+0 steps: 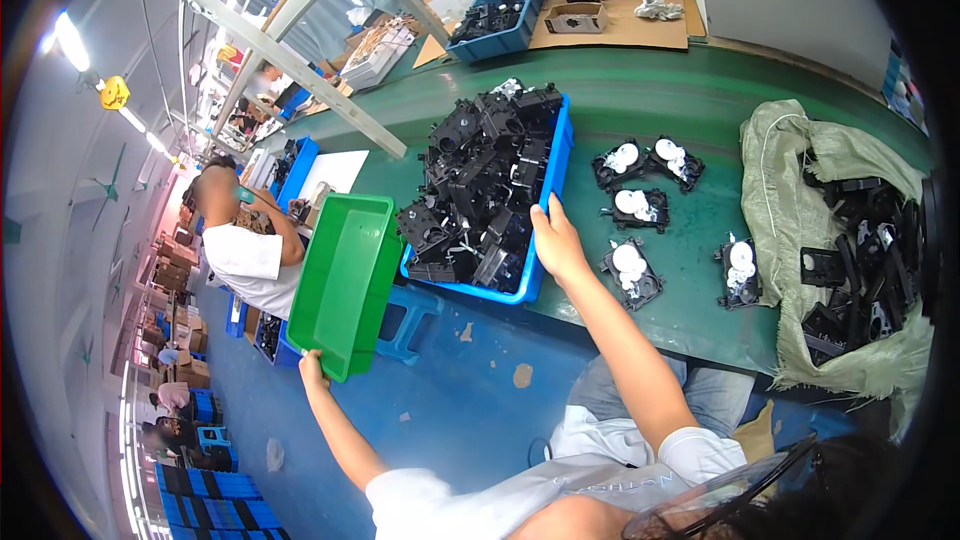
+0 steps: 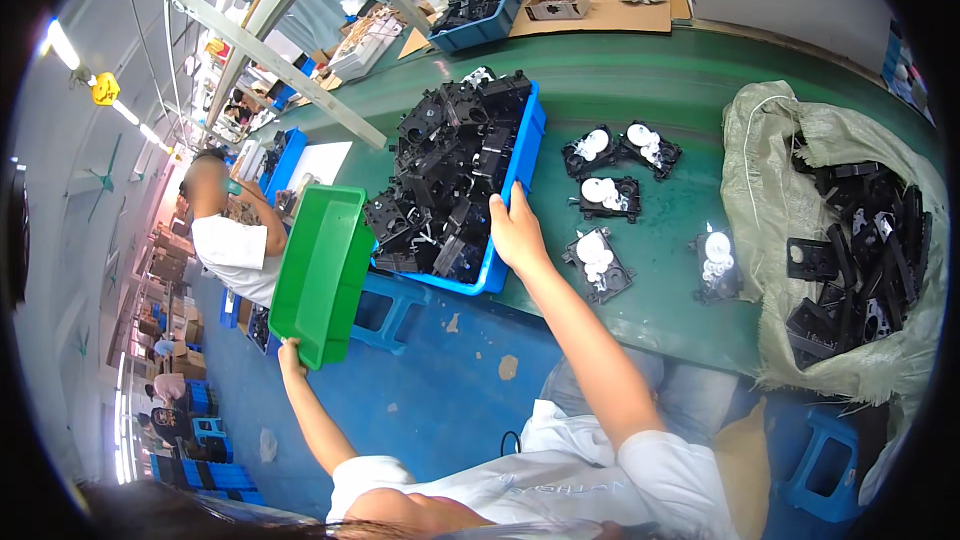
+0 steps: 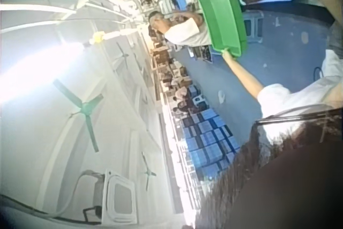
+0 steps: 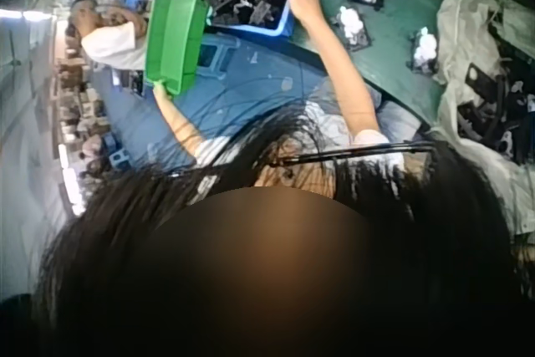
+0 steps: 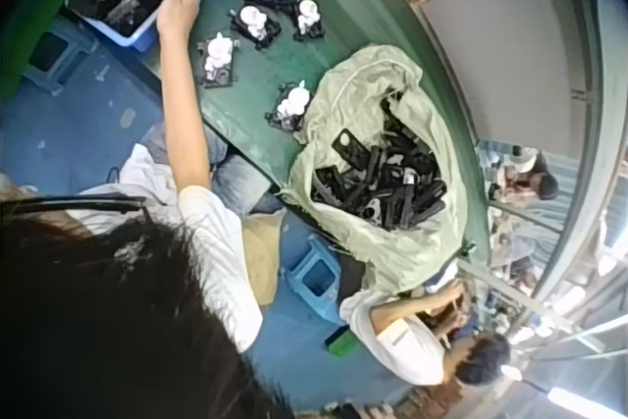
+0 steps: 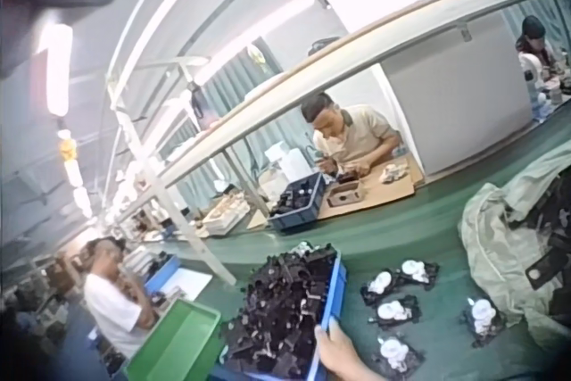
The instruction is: Manually assemble and inspect small black electronic components on a factory line.
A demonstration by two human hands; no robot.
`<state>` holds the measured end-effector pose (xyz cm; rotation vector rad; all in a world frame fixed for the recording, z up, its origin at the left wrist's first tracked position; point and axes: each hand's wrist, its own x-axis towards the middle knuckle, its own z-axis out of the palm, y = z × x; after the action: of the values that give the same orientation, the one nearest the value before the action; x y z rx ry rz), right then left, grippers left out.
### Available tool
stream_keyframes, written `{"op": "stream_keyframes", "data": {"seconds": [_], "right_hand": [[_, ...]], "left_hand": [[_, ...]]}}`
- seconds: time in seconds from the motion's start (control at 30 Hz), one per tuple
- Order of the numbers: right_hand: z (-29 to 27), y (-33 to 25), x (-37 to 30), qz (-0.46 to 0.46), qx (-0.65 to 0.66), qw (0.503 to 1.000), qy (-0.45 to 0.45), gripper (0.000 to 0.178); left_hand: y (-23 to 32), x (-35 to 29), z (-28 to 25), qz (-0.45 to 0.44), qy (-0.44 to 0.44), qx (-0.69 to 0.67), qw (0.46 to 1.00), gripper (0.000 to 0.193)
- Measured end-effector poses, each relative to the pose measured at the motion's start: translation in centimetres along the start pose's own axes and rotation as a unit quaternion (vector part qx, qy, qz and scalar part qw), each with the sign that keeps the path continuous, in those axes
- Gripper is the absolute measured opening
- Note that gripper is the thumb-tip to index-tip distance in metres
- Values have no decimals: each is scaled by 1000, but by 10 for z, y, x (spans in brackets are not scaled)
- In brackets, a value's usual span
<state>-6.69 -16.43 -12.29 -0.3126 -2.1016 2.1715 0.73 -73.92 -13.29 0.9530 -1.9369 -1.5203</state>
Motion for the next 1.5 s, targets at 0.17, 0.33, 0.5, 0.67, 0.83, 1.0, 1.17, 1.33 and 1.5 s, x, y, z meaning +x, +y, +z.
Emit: {"op": "stream_keyframes", "data": {"seconds": [0.17,0.33,0.5,0.67,0.83,1.0,1.17,1.33,1.5], "right_hand": [[24,19,34,-4,16,999,-36,58],[54,63,75,-2,33,997,-75,60],[103,87,121,16,74,989,-128,61],[161,125,162,11,72,991,-111,63],[183,124,156,5,44,998,-54,61],[143,85,152,93,84,965,-229,52],[45,-2,154,-58,-42,922,-380,39],[-122,-118,50,-283,-13,937,-203,31],[-226,-109,-19,-323,105,939,-45,29]], "left_hand": [[-11,-47,-27,-29,14,66,997,20],[-63,-88,-29,-71,71,8,995,20],[-107,-137,-52,-91,133,-7,987,21],[-141,-181,-87,-27,115,20,993,20],[-118,-229,-83,-38,66,107,991,19],[-75,-258,-63,-25,-51,119,991,20],[-26,-271,-15,-2,-186,157,970,27],[7,-270,29,4,-284,63,957,34],[9,-262,114,-26,-334,-50,941,39]]}}
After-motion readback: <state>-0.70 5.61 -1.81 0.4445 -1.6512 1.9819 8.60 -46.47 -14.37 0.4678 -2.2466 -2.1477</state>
